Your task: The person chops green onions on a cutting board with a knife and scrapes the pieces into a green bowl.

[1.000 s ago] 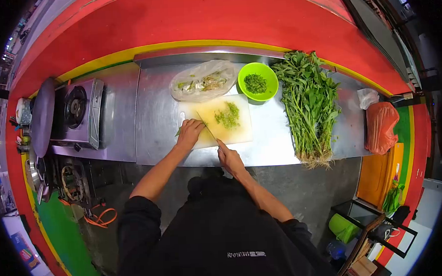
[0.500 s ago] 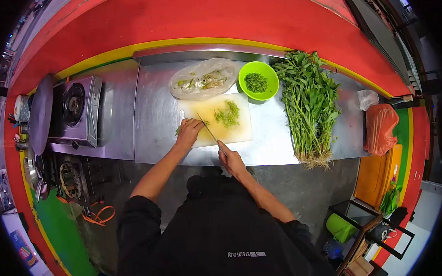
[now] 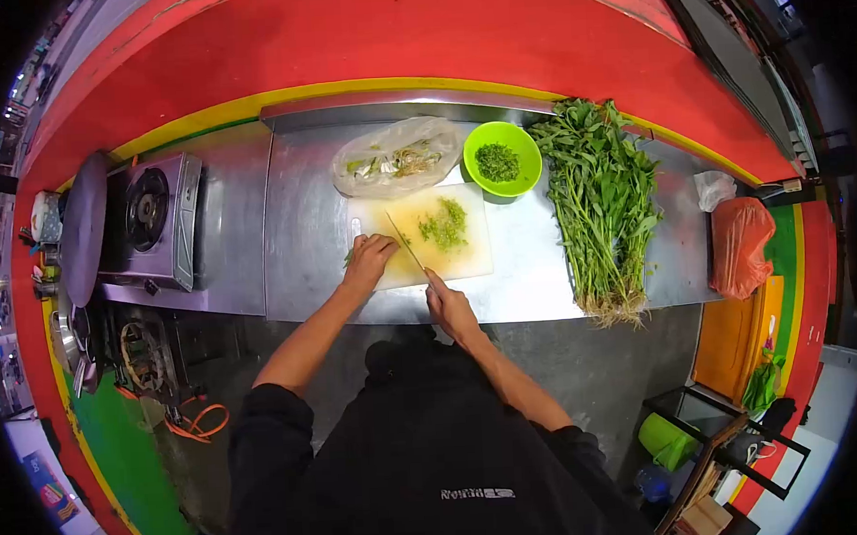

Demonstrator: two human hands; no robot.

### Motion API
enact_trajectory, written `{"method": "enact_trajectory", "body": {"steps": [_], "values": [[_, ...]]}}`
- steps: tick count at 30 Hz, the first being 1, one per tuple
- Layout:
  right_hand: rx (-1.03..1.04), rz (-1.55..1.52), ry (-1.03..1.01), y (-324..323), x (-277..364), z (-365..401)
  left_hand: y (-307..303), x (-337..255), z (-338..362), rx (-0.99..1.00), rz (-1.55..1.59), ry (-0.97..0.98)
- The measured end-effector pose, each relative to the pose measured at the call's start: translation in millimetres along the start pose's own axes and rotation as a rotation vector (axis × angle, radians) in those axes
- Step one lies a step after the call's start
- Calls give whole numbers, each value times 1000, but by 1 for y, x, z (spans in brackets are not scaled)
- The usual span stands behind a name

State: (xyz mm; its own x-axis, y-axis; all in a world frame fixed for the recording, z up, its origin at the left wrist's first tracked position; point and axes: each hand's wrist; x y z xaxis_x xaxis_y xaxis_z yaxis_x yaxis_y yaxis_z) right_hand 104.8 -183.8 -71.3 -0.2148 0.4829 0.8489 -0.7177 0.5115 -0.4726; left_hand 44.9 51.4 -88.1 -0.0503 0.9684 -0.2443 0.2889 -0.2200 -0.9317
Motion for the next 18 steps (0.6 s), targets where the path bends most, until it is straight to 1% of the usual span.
{"method": "enact_trajectory", "body": {"steps": [1,4,8,10,14,16,18], "values": [[35,-13,38,-2,1,1,1,1,0,-19,7,2],[46,-67,19,-3,0,5,3,1,0,4,15,-5],[89,-69,39,-2,-2,6,3,3,1,-22,24,10],[108,-95,101,-2,0,6,3,2,1,-22,29,17],[110,-107,81,-5,0,3,9,7,1,-16,49,16],[57,66,2,-2,-1,0,8,7,0,-9,48,18],[57,86,22,2,2,-3,8,5,1,-4,31,5]]}}
Point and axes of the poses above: each hand's wrist, its own z-axis away from the middle knuckle, its own y-axis out of the palm, x = y × z, and after that the axes turned 7 degrees about -z, right-handed
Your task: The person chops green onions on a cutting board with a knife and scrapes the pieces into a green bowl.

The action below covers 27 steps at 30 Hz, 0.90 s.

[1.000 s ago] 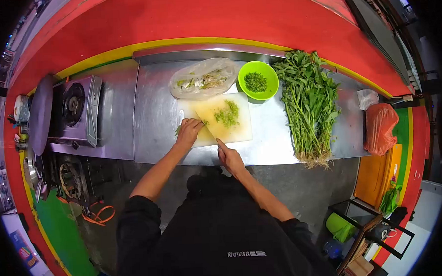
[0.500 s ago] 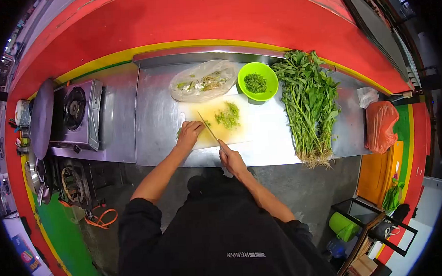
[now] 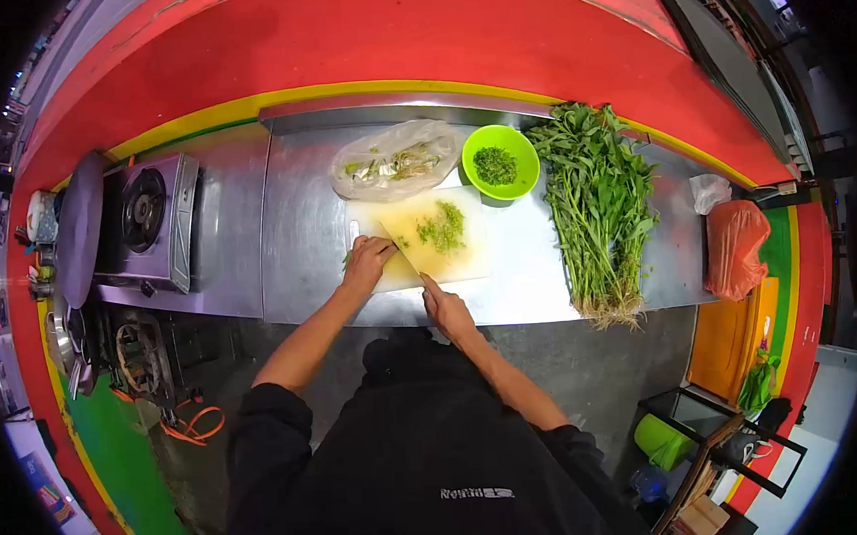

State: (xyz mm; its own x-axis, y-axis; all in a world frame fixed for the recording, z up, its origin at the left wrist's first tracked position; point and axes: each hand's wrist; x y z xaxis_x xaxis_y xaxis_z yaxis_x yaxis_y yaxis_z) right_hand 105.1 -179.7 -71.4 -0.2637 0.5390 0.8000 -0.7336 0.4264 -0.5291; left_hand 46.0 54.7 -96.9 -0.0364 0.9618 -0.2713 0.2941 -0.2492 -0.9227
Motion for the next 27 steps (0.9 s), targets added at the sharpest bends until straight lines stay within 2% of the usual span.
{"method": "enact_trajectory", "body": {"steps": [5,11,15,20,21,23,27], "values": [[0,32,20,-2,8,-2,1,-10,6,-34,-112,-49],[-152,-34,39,-21,-5,1,5,-14,14,-111,-51,-74],[-136,-78,101,-40,1,6,-2,-17,11,-90,-12,-49],[-123,-160,78,-35,3,17,7,-7,12,-126,17,-2],[-57,-203,150,-39,15,21,6,-6,11,-138,21,17],[-55,-186,84,-31,14,25,5,-5,8,-173,-8,50],[-4,-159,77,-24,16,31,1,-4,6,-125,-113,79]]}}
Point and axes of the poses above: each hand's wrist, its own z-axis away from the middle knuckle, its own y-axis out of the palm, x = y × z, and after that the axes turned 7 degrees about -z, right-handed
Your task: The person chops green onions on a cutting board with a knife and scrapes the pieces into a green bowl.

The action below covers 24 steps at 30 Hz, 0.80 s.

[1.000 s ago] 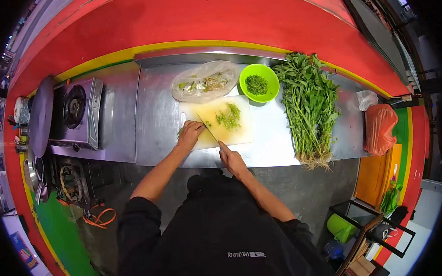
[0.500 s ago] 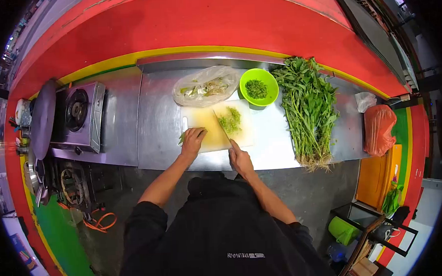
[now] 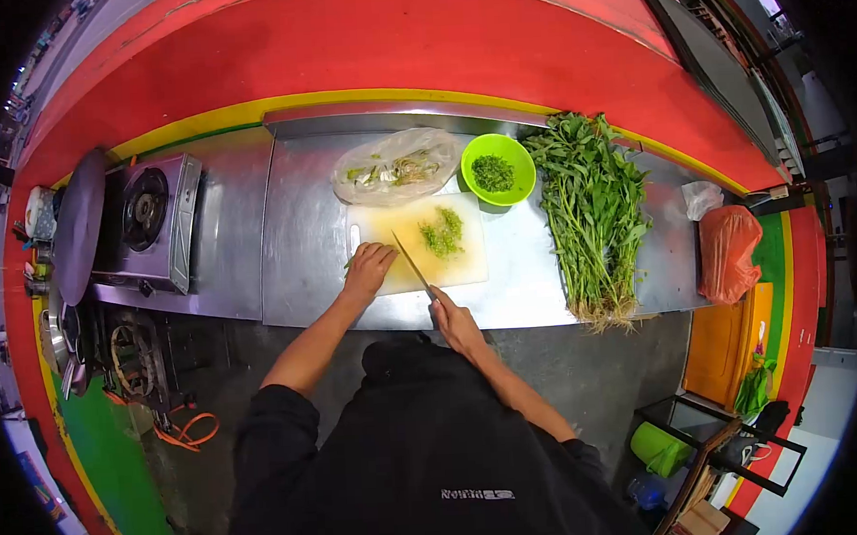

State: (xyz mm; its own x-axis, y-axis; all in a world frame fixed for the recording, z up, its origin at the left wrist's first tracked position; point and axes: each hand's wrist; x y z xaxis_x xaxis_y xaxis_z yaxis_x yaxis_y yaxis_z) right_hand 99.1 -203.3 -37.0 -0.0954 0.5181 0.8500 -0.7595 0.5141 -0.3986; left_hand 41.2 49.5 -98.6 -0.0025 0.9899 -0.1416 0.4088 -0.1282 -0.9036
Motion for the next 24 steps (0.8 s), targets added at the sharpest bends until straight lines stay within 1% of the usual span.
{"method": "enact_trajectory", "body": {"steps": [2,3,9,13,15,19,21,24], "values": [[-9,-20,-68,4,-9,0,-4,-1,-3,20,-31,27],[25,-1,7,1,-1,1,-3,0,-3,22,-45,37],[30,5,-25,0,-3,-1,-1,0,-3,70,0,2],[42,-23,-11,-2,-1,-2,0,3,-3,77,12,26],[43,38,-28,-4,1,-2,1,2,-4,83,12,7],[64,22,-4,-4,-2,-3,-3,-2,-3,102,2,-17],[59,83,-50,-3,-6,-4,-3,-3,-4,98,-6,-24],[67,37,-11,-4,-9,-7,-2,-3,-3,104,12,-45]]}}
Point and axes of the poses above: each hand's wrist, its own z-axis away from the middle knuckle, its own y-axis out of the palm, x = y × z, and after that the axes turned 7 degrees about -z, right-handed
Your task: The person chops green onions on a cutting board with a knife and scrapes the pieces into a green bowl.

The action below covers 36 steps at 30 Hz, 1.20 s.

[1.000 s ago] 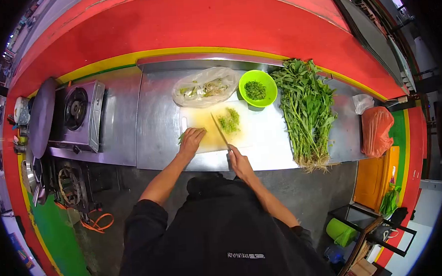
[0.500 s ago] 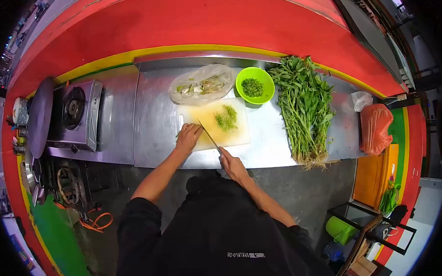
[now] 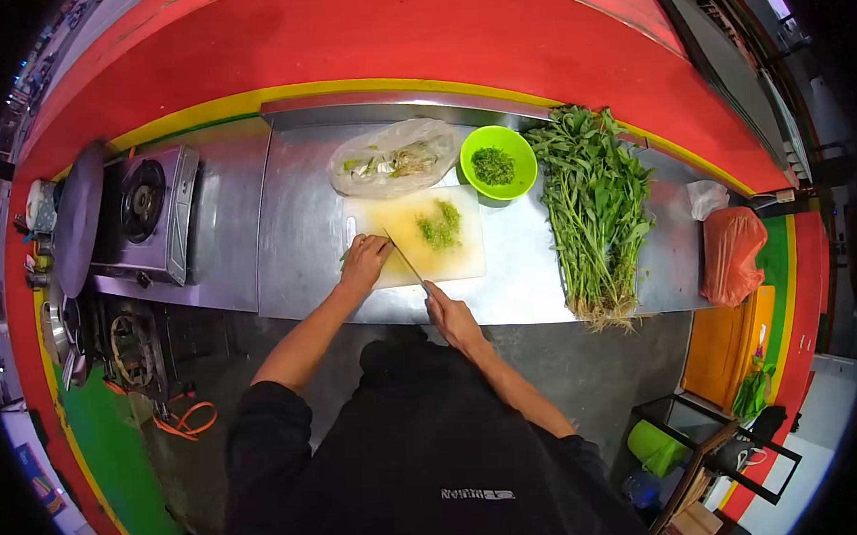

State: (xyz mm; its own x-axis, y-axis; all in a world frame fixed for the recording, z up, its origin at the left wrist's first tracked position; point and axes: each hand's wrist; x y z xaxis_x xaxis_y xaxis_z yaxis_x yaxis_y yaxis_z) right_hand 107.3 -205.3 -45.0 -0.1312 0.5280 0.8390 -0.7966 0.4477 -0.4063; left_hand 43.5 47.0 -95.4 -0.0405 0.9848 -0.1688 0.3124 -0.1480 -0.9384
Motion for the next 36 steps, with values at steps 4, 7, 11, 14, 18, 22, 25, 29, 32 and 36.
{"method": "enact_trajectory", "body": {"steps": [4,7,11,14,18,22,25,29,32,36], "values": [[18,42,11,-4,3,-2,-3,0,-1,37,-4,-11],[17,146,-32,-3,3,-4,-5,-4,-1,17,12,-42],[-26,222,-86,5,-2,-11,-2,-4,1,26,3,-61],[-41,251,-93,12,-3,-22,-2,-5,2,22,-1,-76],[3,176,-59,10,1,-35,-6,-7,1,-21,49,-89],[-45,78,-60,6,5,-29,-2,-5,3,-40,61,-107],[-23,9,-32,2,3,-23,1,-5,4,-36,43,-128],[-8,45,-62,2,4,-20,-8,-6,2,-14,57,-111],[-10,63,-72,4,1,-21,-1,-4,3,-49,48,-92],[-26,138,-71,7,-1,-22,-1,-4,3,-54,38,-77]]}}
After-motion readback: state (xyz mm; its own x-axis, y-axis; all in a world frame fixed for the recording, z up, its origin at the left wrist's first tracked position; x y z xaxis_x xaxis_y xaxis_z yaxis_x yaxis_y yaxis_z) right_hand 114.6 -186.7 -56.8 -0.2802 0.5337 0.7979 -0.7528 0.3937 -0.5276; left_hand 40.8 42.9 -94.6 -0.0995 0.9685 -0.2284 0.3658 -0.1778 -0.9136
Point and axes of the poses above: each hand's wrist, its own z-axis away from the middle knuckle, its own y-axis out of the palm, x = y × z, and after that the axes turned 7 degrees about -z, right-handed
